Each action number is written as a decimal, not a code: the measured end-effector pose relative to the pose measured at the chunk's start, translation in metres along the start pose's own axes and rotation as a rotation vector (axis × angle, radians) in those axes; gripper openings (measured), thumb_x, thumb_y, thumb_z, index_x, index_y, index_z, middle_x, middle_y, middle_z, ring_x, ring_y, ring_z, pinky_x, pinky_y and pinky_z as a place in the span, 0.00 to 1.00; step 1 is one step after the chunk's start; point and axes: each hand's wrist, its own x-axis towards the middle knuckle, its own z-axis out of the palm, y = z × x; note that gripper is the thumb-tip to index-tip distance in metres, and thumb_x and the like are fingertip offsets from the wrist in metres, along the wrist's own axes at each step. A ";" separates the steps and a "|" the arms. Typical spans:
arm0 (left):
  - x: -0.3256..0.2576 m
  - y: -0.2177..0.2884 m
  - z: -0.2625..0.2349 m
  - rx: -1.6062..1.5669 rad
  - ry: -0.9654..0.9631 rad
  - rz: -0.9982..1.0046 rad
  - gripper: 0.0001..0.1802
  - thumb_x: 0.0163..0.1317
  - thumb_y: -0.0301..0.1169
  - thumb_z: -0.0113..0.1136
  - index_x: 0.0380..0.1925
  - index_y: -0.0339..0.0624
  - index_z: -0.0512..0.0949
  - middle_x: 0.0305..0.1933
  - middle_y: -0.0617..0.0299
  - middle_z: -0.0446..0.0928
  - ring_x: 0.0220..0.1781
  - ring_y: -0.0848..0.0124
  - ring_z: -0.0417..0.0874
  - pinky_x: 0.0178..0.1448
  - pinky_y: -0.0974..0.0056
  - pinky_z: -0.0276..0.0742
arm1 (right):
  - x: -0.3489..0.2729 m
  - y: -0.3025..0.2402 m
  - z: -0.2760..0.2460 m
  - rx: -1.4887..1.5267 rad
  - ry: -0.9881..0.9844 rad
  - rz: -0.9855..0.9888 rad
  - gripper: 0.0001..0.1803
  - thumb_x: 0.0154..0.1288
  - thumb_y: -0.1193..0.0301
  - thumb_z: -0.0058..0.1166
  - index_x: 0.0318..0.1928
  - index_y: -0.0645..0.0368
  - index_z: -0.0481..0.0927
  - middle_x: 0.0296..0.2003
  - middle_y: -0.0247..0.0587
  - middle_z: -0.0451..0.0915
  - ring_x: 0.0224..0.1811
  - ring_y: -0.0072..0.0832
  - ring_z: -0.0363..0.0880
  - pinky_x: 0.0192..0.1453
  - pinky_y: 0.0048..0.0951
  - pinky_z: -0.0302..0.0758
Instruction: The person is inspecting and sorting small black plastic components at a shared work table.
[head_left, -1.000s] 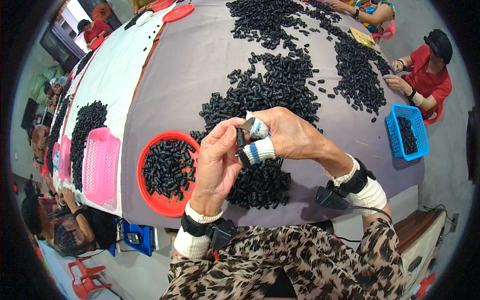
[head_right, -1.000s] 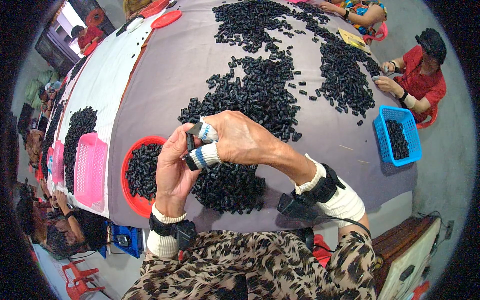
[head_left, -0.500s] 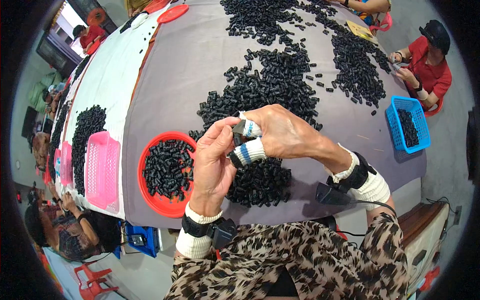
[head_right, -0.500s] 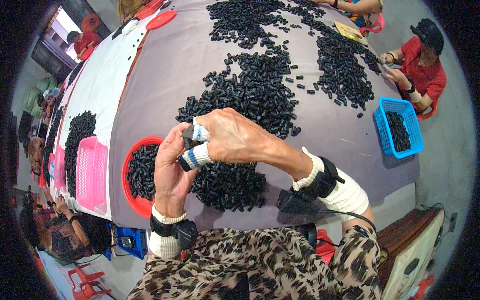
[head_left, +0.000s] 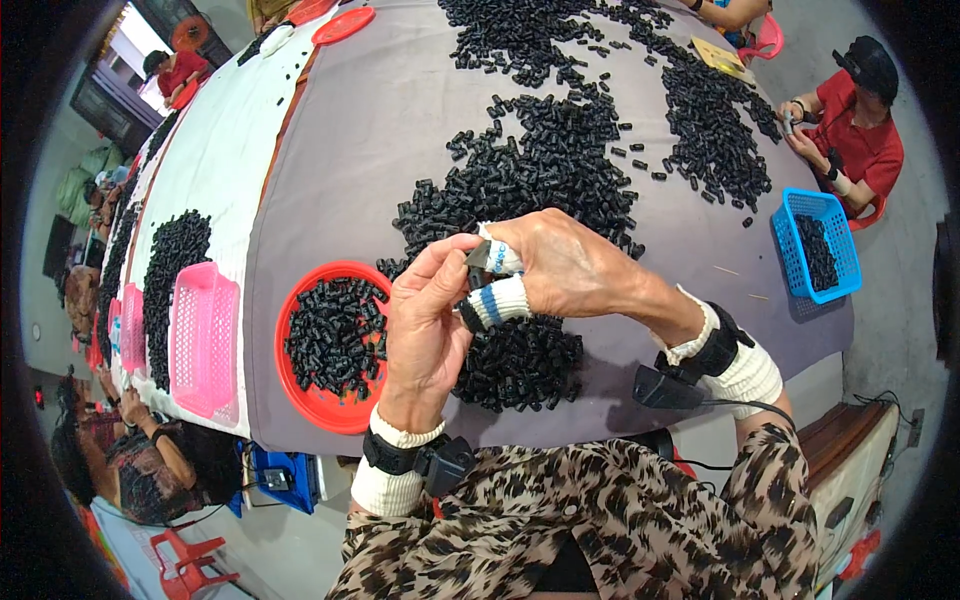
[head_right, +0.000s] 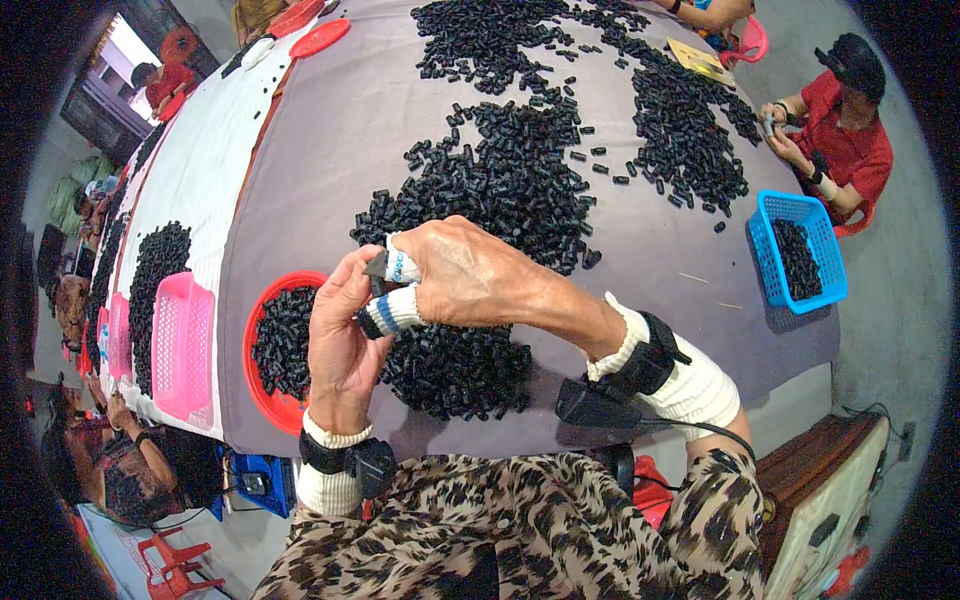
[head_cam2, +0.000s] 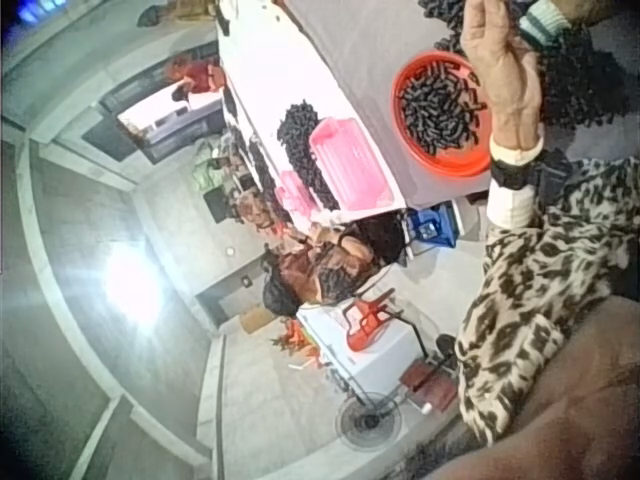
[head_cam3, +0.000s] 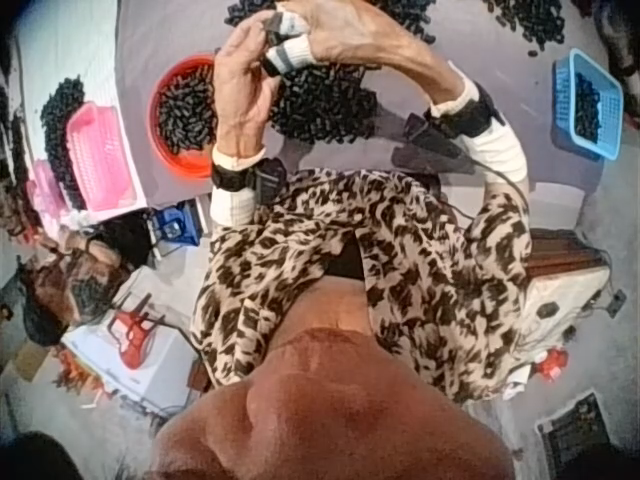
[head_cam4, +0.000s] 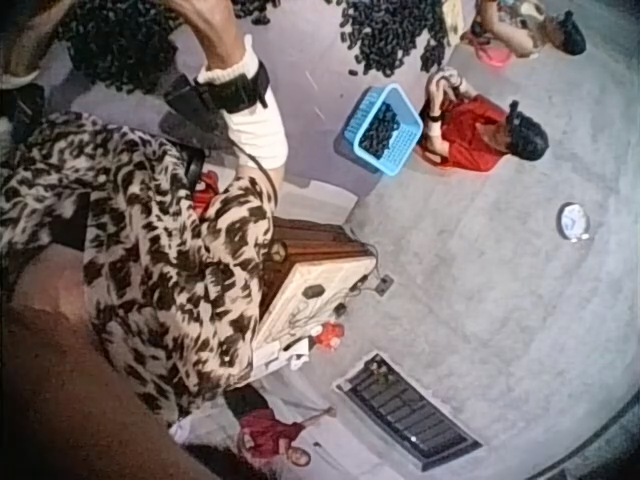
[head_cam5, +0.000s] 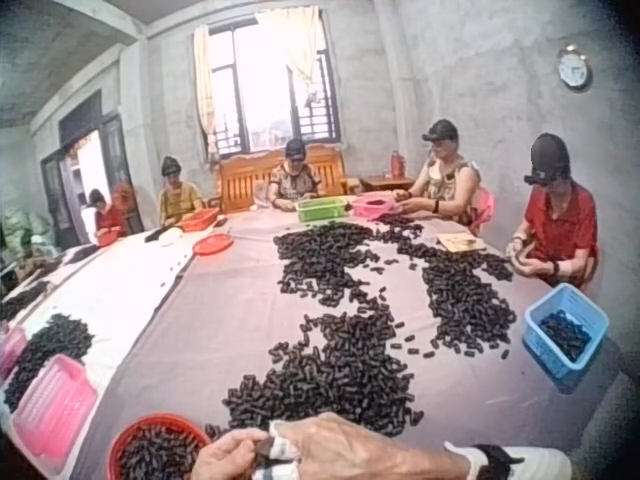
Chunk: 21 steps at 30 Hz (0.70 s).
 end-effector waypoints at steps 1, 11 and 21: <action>0.000 0.000 0.000 0.005 0.002 0.003 0.11 0.62 0.28 0.52 0.42 0.34 0.74 0.38 0.59 0.78 0.39 0.74 0.79 0.45 0.69 0.77 | 0.000 0.001 0.000 -0.011 0.000 -0.006 0.21 0.49 0.58 0.62 0.30 0.64 0.73 0.20 0.39 0.74 0.21 0.27 0.70 0.27 0.30 0.68; -0.001 -0.001 -0.001 0.056 0.003 0.011 0.10 0.62 0.27 0.52 0.41 0.33 0.75 0.37 0.60 0.78 0.38 0.74 0.79 0.45 0.68 0.77 | 0.003 0.013 0.009 -0.035 0.046 -0.099 0.21 0.50 0.58 0.57 0.25 0.68 0.73 0.17 0.51 0.74 0.19 0.40 0.74 0.27 0.35 0.69; 0.000 -0.003 -0.002 -0.167 -0.031 -0.022 0.11 0.62 0.29 0.52 0.43 0.35 0.73 0.37 0.60 0.76 0.39 0.74 0.78 0.46 0.68 0.76 | -0.004 -0.001 0.003 0.170 0.096 0.040 0.23 0.43 0.54 0.65 0.27 0.63 0.75 0.19 0.41 0.75 0.22 0.30 0.73 0.28 0.30 0.68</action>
